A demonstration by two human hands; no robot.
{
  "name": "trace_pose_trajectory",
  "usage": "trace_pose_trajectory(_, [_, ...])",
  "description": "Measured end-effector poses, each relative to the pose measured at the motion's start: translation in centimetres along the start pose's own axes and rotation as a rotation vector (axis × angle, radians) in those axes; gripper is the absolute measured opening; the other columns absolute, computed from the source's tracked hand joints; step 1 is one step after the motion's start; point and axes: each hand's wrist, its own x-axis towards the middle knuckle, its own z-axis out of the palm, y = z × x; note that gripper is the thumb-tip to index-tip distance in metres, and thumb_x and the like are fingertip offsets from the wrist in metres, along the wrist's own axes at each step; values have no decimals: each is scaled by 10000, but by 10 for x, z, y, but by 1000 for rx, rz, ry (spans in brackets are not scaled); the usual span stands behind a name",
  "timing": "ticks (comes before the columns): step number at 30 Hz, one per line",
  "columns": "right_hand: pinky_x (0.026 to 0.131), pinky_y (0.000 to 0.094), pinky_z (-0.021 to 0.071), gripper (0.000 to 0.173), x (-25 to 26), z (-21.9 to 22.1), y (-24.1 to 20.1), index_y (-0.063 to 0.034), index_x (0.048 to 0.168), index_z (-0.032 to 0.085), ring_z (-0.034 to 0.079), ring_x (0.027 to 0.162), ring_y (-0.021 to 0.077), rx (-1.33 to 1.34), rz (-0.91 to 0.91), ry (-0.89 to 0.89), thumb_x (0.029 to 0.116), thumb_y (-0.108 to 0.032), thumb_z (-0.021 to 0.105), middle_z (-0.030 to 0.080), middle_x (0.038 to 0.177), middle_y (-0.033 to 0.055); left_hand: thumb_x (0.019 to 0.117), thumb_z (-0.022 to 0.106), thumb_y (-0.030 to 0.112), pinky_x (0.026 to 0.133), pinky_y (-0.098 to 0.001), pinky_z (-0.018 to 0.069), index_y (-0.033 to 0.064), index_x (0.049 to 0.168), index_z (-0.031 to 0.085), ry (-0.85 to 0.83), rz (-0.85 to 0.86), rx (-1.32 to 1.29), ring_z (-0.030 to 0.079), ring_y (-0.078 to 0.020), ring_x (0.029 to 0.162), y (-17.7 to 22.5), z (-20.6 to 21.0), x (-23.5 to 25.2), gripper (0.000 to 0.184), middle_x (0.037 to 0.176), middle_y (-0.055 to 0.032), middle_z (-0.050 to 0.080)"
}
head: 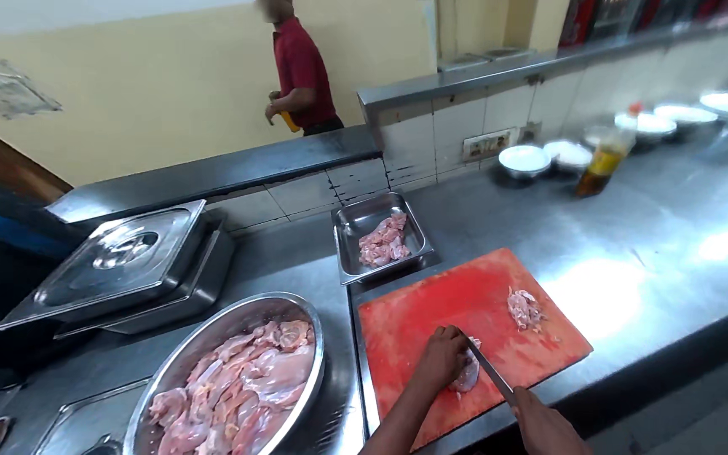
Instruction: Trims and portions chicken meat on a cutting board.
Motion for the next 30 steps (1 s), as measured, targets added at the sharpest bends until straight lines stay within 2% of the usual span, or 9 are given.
trace_pose_trajectory(3, [922, 572, 541, 403, -6, 1, -11, 11, 1458, 416, 658, 1119, 459, -22, 79, -46, 1098, -169, 391, 549, 1378, 282, 1021, 609, 237, 1124, -449, 430, 53, 1200, 727, -38, -35, -4, 544, -320, 1312, 7, -1, 1, 283, 1361, -133, 627])
trace_pose_trajectory(5, [912, 558, 549, 401, -1, 3, -19, 5, 1459, 384, 663, 1112, 453, -31, 110, -64, 1082, -132, 382, 551, 1359, 285, 1029, 595, 201, 1128, -423, 434, 43, 1199, 728, -31, -45, -17, 553, -308, 1309, 8, 0, 0, 268, 1360, -134, 632])
trace_pose_trajectory(11, [924, 528, 552, 401, 43, -2, -39, -4, 1466, 363, 649, 1143, 431, -51, 54, -28, 1082, -117, 367, 545, 1334, 281, 1036, 521, 85, 1165, -405, 410, 5, 1244, 702, 18, -56, -20, 546, -306, 1355, 4, -2, -1, 287, 1432, -155, 602])
trace_pose_trajectory(17, [967, 540, 527, 446, 76, -20, -56, 14, 1488, 336, 626, 1196, 424, -55, -47, 28, 1066, -119, 390, 577, 1309, 279, 1033, 521, 93, 1158, -421, 420, -4, 1237, 701, 19, -23, 3, 547, -322, 1355, 8, 3, -7, 288, 1436, -177, 594])
trace_pose_trajectory(21, [972, 564, 519, 450, 41, -1, -28, 6, 1506, 354, 624, 1190, 443, -36, -14, -3, 1085, -152, 375, 568, 1336, 289, 1041, 544, 141, 1161, -419, 417, 18, 1228, 716, 45, -68, -29, 548, -314, 1354, 4, 5, -7, 282, 1434, -162, 601])
trace_pose_trajectory(25, [927, 582, 536, 422, 4, 15, -6, -3, 1474, 382, 650, 1137, 460, -1, 86, -40, 1105, -209, 388, 575, 1329, 292, 1049, 547, 168, 1163, -414, 415, 23, 1224, 721, 43, -76, -42, 551, -307, 1348, 3, 7, -7, 286, 1408, -163, 613])
trace_pose_trajectory(30, [972, 562, 516, 423, 54, -5, -30, -10, 1477, 380, 633, 1187, 423, 0, -3, 36, 1094, -189, 380, 608, 1289, 264, 1060, 518, 157, 1165, -414, 411, 8, 1223, 709, 21, -57, -8, 539, -310, 1361, 6, 9, -5, 292, 1422, -166, 602])
